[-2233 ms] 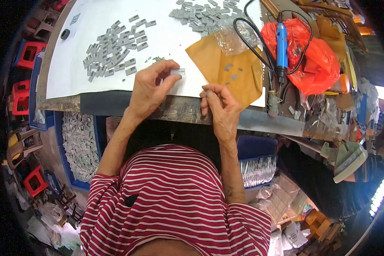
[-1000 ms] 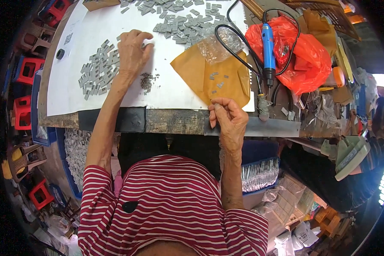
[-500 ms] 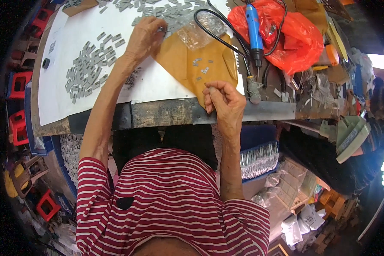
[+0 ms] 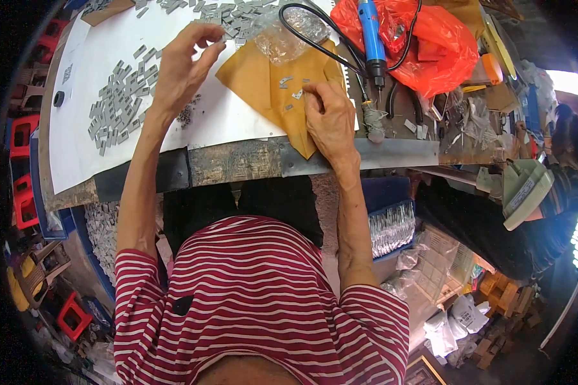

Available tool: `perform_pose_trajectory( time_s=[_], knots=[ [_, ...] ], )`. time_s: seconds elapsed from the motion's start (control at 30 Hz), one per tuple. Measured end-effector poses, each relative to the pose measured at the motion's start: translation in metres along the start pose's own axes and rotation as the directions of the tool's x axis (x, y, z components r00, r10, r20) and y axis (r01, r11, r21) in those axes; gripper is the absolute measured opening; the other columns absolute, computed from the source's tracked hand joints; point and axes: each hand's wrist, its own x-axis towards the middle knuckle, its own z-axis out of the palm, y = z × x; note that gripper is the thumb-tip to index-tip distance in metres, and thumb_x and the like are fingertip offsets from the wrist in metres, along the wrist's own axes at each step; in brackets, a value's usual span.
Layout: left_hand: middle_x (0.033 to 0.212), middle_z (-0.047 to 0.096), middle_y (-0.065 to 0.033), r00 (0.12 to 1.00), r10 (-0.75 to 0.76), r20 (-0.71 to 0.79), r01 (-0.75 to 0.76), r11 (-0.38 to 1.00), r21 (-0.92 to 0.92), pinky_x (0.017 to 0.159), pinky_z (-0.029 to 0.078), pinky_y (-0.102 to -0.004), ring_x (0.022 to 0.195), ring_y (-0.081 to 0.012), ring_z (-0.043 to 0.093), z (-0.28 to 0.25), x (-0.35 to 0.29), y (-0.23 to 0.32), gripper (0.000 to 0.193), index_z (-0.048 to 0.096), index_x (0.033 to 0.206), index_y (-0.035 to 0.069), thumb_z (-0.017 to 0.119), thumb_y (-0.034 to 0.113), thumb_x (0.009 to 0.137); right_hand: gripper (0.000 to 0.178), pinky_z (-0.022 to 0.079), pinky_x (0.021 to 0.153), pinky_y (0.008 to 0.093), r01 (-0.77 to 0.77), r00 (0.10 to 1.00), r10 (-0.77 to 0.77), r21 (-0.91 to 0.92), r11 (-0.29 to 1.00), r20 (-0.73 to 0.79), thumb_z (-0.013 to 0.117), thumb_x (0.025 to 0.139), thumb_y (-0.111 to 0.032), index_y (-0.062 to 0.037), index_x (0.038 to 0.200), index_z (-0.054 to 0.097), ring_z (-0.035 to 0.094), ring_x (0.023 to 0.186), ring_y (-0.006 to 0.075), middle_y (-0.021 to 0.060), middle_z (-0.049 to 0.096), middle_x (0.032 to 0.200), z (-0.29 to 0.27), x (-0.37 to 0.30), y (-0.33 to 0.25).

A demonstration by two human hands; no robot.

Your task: Assembling small metal hardware parts by manually inserting tiny pins into pre-cut slots on a workbench.

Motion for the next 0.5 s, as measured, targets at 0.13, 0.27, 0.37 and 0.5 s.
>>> perform_pose_trajectory(
  time_s=[0.13,0.27,0.37,0.5],
  knots=[
    [0.081,0.062,-0.0056,0.933,-0.327,0.147,0.354,0.909,-0.222,0.059,0.045,-0.0225,0.067,-0.0109,0.054,-0.026,-0.017,0.05,0.023,0.061,0.093,0.001,0.059,0.018,0.078,0.012,0.043,0.055,0.0255,0.018,0.997,-0.012,-0.076,0.997,0.078,0.056,0.079,-0.005,0.0005,0.09,0.059,0.055,0.06,0.0139,0.0084,0.056,0.079,-0.004,0.003,-0.003],
    [0.08,0.061,-0.0042,0.861,-0.455,0.227,0.507,0.746,-0.432,0.054,0.043,-0.0197,0.062,-0.007,0.051,-0.035,-0.049,0.07,0.023,0.062,0.094,0.003,0.061,0.019,0.077,0.009,0.044,0.064,0.0355,0.012,0.991,-0.008,-0.031,0.999,0.131,0.054,0.076,-0.004,-0.0016,0.085,0.057,0.056,0.074,0.0282,0.0132,0.056,0.078,-0.006,0.009,-0.007],
    [0.079,0.061,-0.003,0.782,-0.523,0.337,0.62,0.607,-0.496,0.054,0.042,-0.0168,0.064,-0.0048,0.052,-0.039,-0.068,0.077,0.021,0.061,0.094,0.002,0.062,0.015,0.077,0.007,0.043,0.065,0.0367,0.05,0.984,-0.043,-0.034,0.998,0.175,0.055,0.076,-0.004,-0.001,0.082,0.055,0.056,0.075,0.0296,0.0137,0.055,0.078,-0.008,0.011,-0.004],
    [0.082,0.061,-0.0028,0.72,-0.561,0.409,0.664,0.384,-0.642,0.065,0.045,-0.0165,0.073,-0.0055,0.055,-0.045,-0.084,0.089,0.02,0.058,0.097,-0.001,0.06,0.007,0.079,0.007,0.043,0.058,0.0305,0.135,0.975,-0.11,-0.119,0.984,0.194,0.056,0.078,-0.004,0.0005,0.083,0.054,0.056,0.064,0.0201,0.0107,0.054,0.076,-0.006,0.012,-0.002]
  ],
)
